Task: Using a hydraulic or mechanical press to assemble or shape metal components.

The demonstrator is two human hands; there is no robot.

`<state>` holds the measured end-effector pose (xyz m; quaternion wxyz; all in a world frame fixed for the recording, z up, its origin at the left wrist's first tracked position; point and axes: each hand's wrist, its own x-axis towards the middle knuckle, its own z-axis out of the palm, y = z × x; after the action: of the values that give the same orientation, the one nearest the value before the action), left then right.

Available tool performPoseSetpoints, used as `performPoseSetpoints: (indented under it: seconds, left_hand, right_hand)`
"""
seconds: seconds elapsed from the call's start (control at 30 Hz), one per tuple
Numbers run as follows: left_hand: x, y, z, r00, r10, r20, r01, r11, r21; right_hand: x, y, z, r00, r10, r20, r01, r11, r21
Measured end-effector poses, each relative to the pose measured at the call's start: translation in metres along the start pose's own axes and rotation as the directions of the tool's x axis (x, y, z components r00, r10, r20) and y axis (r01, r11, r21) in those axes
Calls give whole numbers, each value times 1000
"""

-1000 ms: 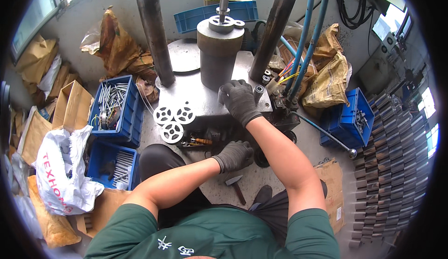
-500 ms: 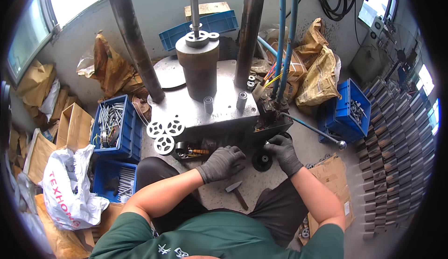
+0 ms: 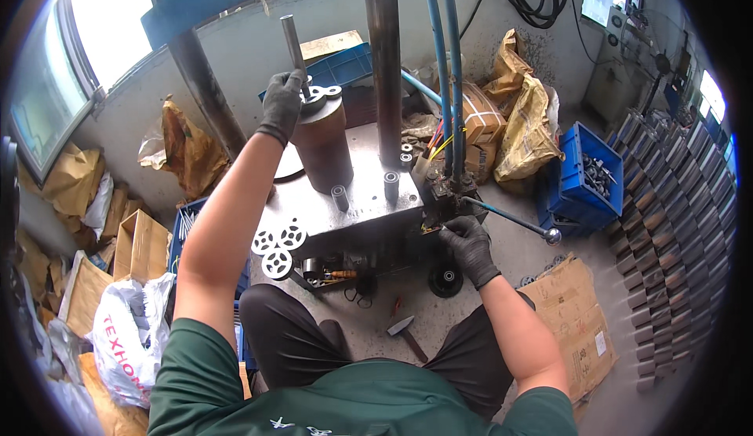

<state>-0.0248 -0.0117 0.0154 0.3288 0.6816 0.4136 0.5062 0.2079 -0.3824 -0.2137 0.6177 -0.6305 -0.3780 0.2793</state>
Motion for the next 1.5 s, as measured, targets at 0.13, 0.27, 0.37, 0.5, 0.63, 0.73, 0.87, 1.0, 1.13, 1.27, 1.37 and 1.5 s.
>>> performPoseSetpoints:
  seconds: [0.13, 0.27, 0.37, 0.5, 0.63, 0.73, 0.87, 1.0, 1.13, 1.27, 1.37, 1.5]
  left_hand:
    - [14, 12, 18, 997, -26, 76, 16, 991, 129]
    - [6, 10, 31, 998, 14, 54, -32, 936, 352]
    - [13, -5, 25, 996, 83, 35, -90, 919, 383]
    - [8, -5, 30, 997, 69, 18, -71, 977, 203]
    - [12, -7, 34, 1000, 7, 8, -8, 976, 218]
    - [19, -21, 25, 1000, 9, -26, -3, 972, 233]
    - [9, -11, 30, 999, 42, -22, -35, 961, 276]
    - [8, -12, 34, 997, 59, -51, -48, 980, 195]
    - [5, -14, 29, 991, 110, -70, -98, 983, 155]
    - [-10, -19, 35, 895, 328, -301, -379, 916, -130]
    - [-16, -21, 42, 854, 306, -421, -515, 613, -599]
    - [-8, -20, 42, 869, 174, -464, -495, 329, -804]
  right_hand:
    - [6, -10, -2, 995, 11, -97, -22, 993, -117]
    - [3, 15, 4, 995, -30, -93, 16, 990, -140]
    - [-3, 4, 24, 982, -185, 42, 189, 945, -268]
    - [9, -34, 41, 913, -376, 159, 408, 862, -300]
    - [66, -100, 86, 788, -583, 200, 608, 680, -410]
    - [117, -153, 147, 725, -666, 177, 680, 651, -338]
    - [202, -173, 193, 658, -748, 86, 720, 592, -362]
    - [241, -171, 224, 738, -665, 117, 622, 602, -501]
    - [248, -162, 230, 753, -641, 145, 609, 597, -522]
    - [247, -169, 235, 792, -594, 143, 544, 580, -606]
    - [240, -173, 238, 806, -579, 124, 518, 589, -620]
    - [242, -168, 237, 812, -577, 87, 532, 672, -516]
